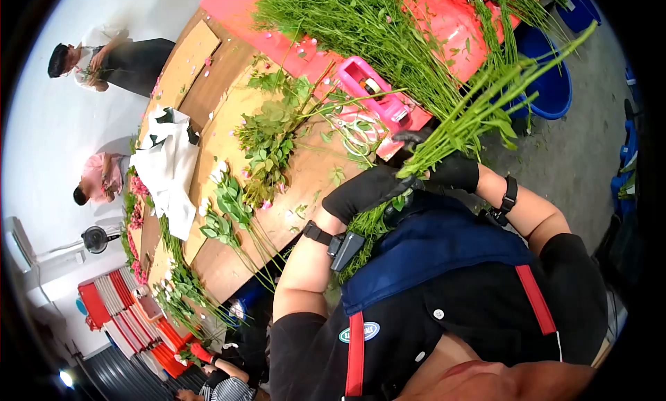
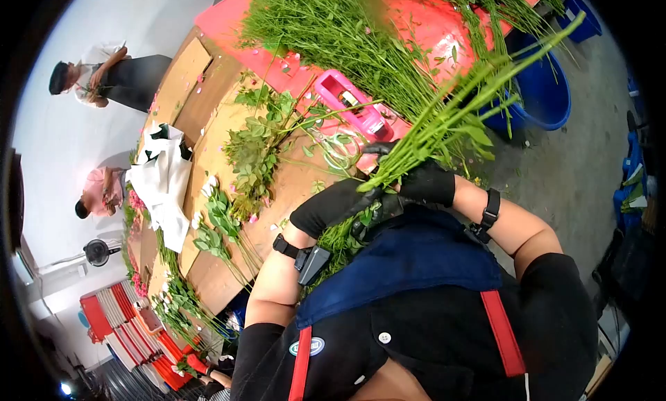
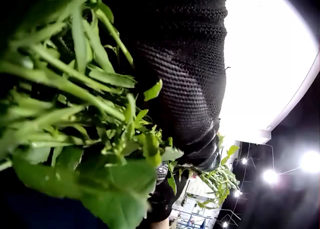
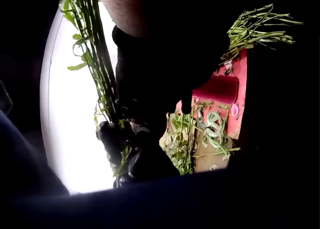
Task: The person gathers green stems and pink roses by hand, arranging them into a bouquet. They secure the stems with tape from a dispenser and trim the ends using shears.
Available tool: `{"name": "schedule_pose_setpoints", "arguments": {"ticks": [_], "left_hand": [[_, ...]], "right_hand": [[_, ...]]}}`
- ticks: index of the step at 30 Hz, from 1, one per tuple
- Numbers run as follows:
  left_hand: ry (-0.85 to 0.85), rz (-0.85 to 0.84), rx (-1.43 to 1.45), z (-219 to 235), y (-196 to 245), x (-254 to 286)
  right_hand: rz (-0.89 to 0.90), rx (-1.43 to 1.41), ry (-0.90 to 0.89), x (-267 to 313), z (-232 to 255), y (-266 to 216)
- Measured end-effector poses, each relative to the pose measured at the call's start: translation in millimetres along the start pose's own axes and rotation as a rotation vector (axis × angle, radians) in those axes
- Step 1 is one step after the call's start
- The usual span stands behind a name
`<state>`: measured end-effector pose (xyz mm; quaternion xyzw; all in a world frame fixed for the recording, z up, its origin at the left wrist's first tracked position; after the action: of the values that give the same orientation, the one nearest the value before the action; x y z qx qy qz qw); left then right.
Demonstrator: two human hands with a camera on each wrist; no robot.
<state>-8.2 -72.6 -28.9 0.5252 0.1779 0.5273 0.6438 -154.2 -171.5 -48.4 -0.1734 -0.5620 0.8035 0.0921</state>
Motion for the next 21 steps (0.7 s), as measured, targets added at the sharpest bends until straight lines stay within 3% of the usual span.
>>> {"name": "schedule_pose_setpoints", "arguments": {"ticks": [1,2,3,4,7,8,11,12,13,15,17,19,20,21], "left_hand": [[-0.015,0.059,0.067,0,-1,-1],[-0.029,0.118,0.136,-1,1,-2],[-0.040,0.179,0.206,1,4,-1],[0.012,0.135,0.315,10,25,3],[0.109,0.093,0.281,6,9,-2],[0.252,0.074,0.121,4,5,-5],[0.501,0.216,-0.487,0,14,-10],[0.616,0.159,-0.541,1,16,-13],[0.583,0.150,-0.613,1,17,-18],[0.518,0.133,-0.759,6,20,-26],[0.470,0.034,-0.879,13,35,-36],[0.419,-0.086,-0.959,21,52,-49],[0.367,-0.057,-0.961,29,62,-56],[0.464,-0.165,-1.061,42,87,-65]], "right_hand": [[-0.172,-0.232,0.023,12,-9,30],[-0.206,-0.237,-0.069,15,-10,43],[-0.192,-0.099,-0.064,11,-5,20],[-0.217,-0.173,-0.069,9,-6,9],[-0.365,-0.449,-0.034,6,-7,-13],[-0.426,-0.548,-0.010,7,-7,-16],[-0.353,-0.855,0.052,37,-19,27],[-0.614,-0.918,0.081,34,-7,-6],[-0.640,-0.865,0.024,34,2,-19],[-0.052,0.019,0.185,39,30,-42],[0.196,0.836,0.201,36,71,-86],[0.062,1.016,0.214,49,100,-65],[-0.062,1.018,0.178,63,112,-43],[-0.155,0.737,0.247,79,124,-16]]}}
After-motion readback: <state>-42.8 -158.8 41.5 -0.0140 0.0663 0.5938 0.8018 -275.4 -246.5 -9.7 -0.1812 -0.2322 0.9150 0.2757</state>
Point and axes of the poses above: each hand's wrist, its own x-axis away from the middle knuckle, its own z-axis out of the back of the hand, y = z × x, the point moved 4 cm from there along -x, towards the middle knuckle
